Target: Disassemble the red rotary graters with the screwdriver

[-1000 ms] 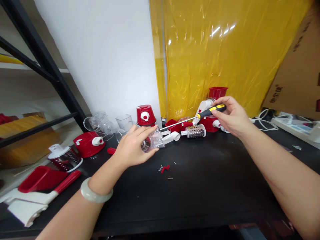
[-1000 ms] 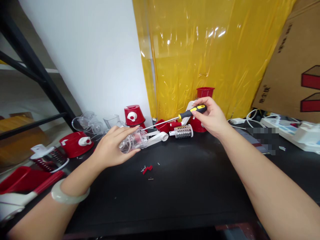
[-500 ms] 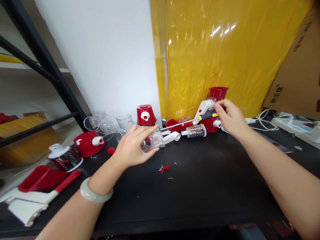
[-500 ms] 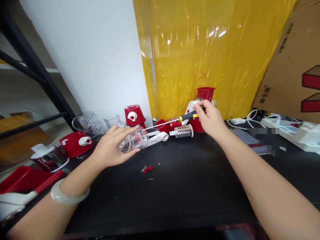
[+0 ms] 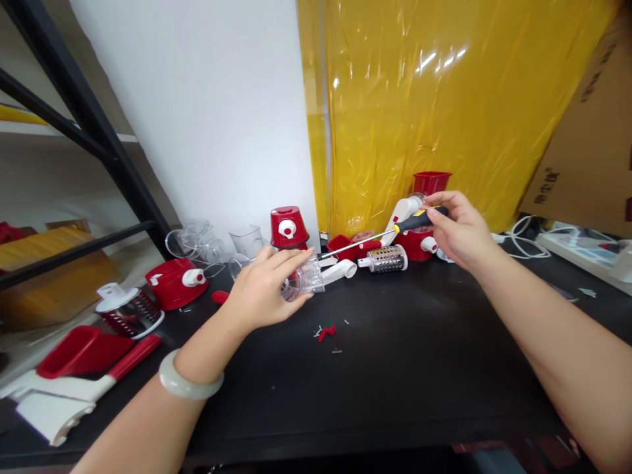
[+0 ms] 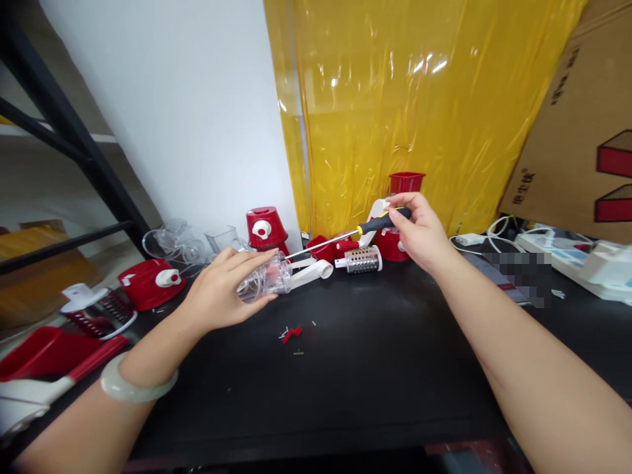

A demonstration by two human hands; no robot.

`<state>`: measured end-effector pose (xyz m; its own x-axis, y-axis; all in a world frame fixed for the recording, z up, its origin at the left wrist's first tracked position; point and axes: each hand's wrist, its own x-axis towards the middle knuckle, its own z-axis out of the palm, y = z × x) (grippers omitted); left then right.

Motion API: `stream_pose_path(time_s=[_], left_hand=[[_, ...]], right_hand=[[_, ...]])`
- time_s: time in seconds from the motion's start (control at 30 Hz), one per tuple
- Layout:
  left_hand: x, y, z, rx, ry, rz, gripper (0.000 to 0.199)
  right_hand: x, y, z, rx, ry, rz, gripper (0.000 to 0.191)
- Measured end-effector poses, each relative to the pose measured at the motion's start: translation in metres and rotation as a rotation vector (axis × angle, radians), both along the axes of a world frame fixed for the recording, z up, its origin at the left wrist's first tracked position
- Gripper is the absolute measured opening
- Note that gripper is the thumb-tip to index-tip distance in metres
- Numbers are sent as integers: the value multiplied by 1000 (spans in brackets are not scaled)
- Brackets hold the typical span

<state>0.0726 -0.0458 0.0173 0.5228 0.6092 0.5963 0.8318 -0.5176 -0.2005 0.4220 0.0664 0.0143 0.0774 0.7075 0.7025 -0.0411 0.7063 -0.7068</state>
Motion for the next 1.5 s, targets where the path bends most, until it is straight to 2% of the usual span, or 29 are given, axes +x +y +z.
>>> stream_pose_path(time_s=[0.1, 0.17, 0.27, 0.37, 0.47, 0.53, 0.67, 0.93, 1.13, 1.3, 1.5], left_hand=[[-2, 2, 1, 6, 89, 30, 64], [-4, 3, 7, 17, 219, 20, 58], [-8, 1, 26, 59, 420, -24, 55], [-8, 0, 46, 149, 449, -30, 59], [-4, 3, 52, 6, 535, -161, 59], [-2, 5, 49, -38, 557, -182, 59], [-3, 8, 41, -6, 588, -129, 55], [-2, 11, 24, -25, 469, -115, 49], [-13, 7, 13, 23, 281, -55, 58], [-18, 2, -3, 168, 71, -3, 65], [-23, 2, -11, 260, -30, -31, 73]], right_hand=[[2, 3, -1, 13, 1, -11, 20], [6, 7, -2, 16, -3, -39, 19], [13, 16, -5, 10, 40, -91, 18], [17, 24, -9, -19, 66, -117, 16], [16, 28, -13, -39, 23, -110, 16], [13, 28, -15, -49, -32, -95, 17], [8, 26, -18, -66, -170, -90, 19], [1, 29, -33, -94, -362, -88, 20], [1, 32, -36, -133, -323, -71, 20], [6, 37, -38, -194, -265, -43, 22], [8, 39, -42, -257, -263, -59, 22]])
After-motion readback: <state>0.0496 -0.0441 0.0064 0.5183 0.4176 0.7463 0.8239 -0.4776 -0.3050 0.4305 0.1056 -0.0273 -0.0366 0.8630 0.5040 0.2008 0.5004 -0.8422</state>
